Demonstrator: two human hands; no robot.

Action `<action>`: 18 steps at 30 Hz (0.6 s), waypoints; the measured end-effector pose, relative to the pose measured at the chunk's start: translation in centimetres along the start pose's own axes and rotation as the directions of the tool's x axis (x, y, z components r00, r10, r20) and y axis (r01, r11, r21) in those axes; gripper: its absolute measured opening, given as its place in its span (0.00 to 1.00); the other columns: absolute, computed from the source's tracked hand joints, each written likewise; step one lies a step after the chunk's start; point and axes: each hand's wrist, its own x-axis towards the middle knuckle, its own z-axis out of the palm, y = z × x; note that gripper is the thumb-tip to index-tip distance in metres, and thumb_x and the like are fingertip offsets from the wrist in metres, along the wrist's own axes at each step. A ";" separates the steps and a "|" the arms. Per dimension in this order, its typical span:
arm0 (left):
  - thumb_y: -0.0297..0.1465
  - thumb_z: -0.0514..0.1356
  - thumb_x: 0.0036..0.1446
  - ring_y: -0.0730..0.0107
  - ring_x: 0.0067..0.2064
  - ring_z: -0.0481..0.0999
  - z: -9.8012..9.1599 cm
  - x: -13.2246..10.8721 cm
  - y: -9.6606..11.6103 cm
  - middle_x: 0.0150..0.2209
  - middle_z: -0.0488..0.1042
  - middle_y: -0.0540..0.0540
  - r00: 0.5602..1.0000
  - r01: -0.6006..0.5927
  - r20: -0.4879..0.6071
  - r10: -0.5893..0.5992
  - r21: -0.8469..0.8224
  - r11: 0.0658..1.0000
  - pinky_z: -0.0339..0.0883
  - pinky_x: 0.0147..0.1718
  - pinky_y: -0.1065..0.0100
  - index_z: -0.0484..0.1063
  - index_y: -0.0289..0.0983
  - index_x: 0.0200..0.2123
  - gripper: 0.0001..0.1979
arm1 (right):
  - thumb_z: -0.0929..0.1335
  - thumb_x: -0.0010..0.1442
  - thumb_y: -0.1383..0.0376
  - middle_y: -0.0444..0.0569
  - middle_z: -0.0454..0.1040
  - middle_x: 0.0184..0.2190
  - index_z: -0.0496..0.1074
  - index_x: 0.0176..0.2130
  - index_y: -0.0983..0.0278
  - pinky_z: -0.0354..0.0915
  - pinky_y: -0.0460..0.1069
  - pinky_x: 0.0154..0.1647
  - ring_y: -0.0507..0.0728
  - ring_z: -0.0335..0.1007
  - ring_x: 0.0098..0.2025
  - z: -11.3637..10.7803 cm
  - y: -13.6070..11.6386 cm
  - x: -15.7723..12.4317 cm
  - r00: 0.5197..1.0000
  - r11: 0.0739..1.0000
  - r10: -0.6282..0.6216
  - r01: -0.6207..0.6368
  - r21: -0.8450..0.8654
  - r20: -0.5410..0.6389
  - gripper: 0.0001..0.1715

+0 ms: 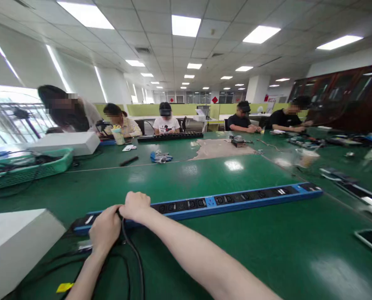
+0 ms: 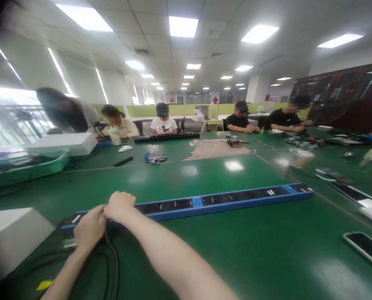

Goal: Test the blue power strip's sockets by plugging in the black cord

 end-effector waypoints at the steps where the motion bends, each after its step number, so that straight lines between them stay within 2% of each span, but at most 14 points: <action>1: 0.30 0.50 0.68 0.57 0.48 0.77 0.1 0.0 0.1 0.51 0.80 0.43 1.000 -0.002 -0.008 0.002 0.002 1.000 0.60 0.35 0.65 0.77 0.41 0.52 0.18 | 0.72 0.55 0.50 0.59 0.82 0.46 0.79 0.46 0.64 0.77 0.59 0.45 0.68 0.80 0.49 -0.4 0.0 0.1 1.000 1.000 0.009 -0.009 -0.003 0.022 0.26; 4: 0.31 0.50 0.68 0.57 0.49 0.77 0.2 0.0 0.2 0.52 0.79 0.42 0.999 -0.031 -0.034 0.030 -0.009 0.999 0.62 0.39 0.65 0.77 0.39 0.51 0.18 | 0.73 0.53 0.49 0.61 0.81 0.46 0.79 0.45 0.64 0.76 0.58 0.45 0.68 0.80 0.49 -1.0 -0.4 0.3 0.999 1.000 0.003 -0.002 -0.013 0.052 0.26; 8: 0.33 0.50 0.69 0.57 0.53 0.75 0.0 -0.4 -0.2 0.56 0.78 0.42 0.992 -0.107 -0.067 0.103 -0.057 0.993 0.64 0.44 0.65 0.75 0.39 0.54 0.18 | 0.71 0.56 0.58 0.59 0.82 0.44 0.77 0.45 0.65 0.76 0.57 0.45 0.66 0.80 0.48 0.0 -1.2 0.0 0.997 0.997 -0.075 0.075 -0.030 0.011 0.19; 13: 0.32 0.50 0.68 0.60 0.50 0.76 -0.5 -0.4 -0.1 0.52 0.79 0.45 0.995 -0.088 -0.055 0.084 -0.079 0.993 0.63 0.42 0.66 0.76 0.41 0.52 0.18 | 0.69 0.59 0.58 0.59 0.81 0.44 0.73 0.48 0.64 0.75 0.58 0.45 0.66 0.80 0.47 1.3 -0.9 -0.9 0.996 0.997 -0.074 0.073 -0.017 -0.040 0.19; 18: 0.31 0.50 0.67 0.59 0.50 0.76 -0.6 -0.3 0.2 0.51 0.80 0.44 0.997 -0.067 -0.052 0.064 -0.064 0.996 0.62 0.39 0.66 0.77 0.40 0.51 0.18 | 0.69 0.59 0.59 0.58 0.81 0.43 0.72 0.48 0.65 0.75 0.59 0.45 0.67 0.81 0.47 1.4 -0.8 -0.6 0.994 0.995 -0.094 0.093 -0.021 -0.057 0.19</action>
